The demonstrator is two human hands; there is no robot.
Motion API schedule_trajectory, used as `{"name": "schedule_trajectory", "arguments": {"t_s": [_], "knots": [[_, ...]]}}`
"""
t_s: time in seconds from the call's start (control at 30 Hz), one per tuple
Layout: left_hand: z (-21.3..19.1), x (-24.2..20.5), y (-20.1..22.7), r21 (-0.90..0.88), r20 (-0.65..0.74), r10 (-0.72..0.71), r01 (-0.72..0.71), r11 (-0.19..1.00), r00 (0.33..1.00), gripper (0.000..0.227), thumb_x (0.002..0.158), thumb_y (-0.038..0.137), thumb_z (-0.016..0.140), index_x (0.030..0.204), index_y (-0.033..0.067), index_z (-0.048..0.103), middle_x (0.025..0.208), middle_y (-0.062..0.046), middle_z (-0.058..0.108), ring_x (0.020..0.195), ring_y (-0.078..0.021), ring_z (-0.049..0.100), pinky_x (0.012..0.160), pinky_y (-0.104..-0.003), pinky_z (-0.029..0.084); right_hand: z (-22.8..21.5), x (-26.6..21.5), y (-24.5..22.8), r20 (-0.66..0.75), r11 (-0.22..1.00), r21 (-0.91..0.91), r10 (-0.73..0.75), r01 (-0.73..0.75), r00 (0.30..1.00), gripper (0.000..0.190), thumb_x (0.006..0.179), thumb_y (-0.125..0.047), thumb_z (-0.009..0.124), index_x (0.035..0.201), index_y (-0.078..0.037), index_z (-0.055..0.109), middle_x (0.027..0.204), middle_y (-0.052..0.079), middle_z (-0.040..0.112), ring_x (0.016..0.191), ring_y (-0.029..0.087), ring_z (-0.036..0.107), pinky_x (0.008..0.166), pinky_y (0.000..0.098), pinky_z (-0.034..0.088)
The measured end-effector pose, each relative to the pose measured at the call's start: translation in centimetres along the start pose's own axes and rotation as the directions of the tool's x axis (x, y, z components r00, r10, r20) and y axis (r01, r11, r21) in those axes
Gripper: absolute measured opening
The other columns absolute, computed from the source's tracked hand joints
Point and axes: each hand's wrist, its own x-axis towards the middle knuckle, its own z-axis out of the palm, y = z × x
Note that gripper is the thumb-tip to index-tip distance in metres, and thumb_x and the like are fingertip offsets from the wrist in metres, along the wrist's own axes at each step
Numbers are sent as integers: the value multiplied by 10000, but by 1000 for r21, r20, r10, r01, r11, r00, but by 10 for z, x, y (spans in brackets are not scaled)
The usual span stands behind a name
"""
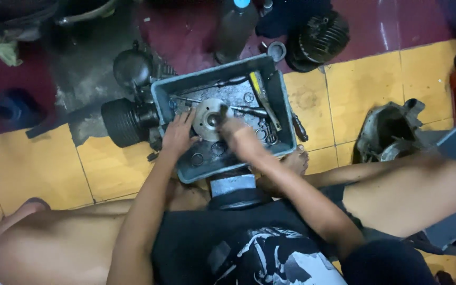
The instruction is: The person cleans a circular metal engine part, likely a clutch cover, using a yellow-handled brush and a liquid from a plastic bottle. They scrub the surface and edges of the part, which is placed in a grey plastic tray filled with other small engine components and tools.
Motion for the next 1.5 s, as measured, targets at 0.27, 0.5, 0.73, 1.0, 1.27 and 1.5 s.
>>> {"name": "schedule_trajectory", "arguments": {"t_s": [0.27,0.5,0.73,1.0,1.27,1.5], "knots": [[17,6,-5,37,-10,-17,18,999,1000,956,924,378,728,1664,162,161,1499,-114,458,1358,-304,474,1084,-459,475,54,15,53,-174,938,340,-4,64,985,135,1022,-171,612,942,-77,665,839,98,664,815,345,682,693,399,551],[32,16,-13,72,6,-23,22,997,1000,987,883,333,778,1657,166,190,1480,-99,460,1324,-294,490,1046,-439,500,41,-4,-21,-95,797,572,-171,194,981,111,985,-98,628,903,-62,692,848,165,699,854,406,701,737,427,579],[10,4,-2,52,0,-12,12,999,1000,950,915,357,737,1659,168,177,1466,-114,475,1326,-302,497,1044,-453,503,39,16,32,-278,933,359,80,26,957,159,1045,-120,634,1149,-43,726,1158,211,727,1147,395,681,1002,452,549],[-2,-5,3,-25,8,-35,36,999,999,941,913,347,742,1658,173,194,1513,-148,441,1392,-352,443,1108,-499,451,67,28,54,-154,775,631,145,-15,977,175,1010,-184,694,1153,-104,756,1127,155,760,1135,353,691,990,461,558],[8,3,-1,-59,26,-54,55,997,998,929,938,322,725,1667,210,161,1557,-153,419,1444,-361,411,1152,-526,409,50,8,11,-69,745,667,35,21,997,147,979,-156,700,1070,-53,751,1065,212,756,1078,417,696,929,516,572],[14,4,-4,-42,-37,-47,45,998,998,933,921,356,750,1660,233,195,1484,-104,481,1350,-309,501,1080,-488,476,27,29,65,-237,866,501,145,-7,961,140,1033,-116,653,1097,-23,735,1055,211,750,972,432,710,822,460,592]]}}
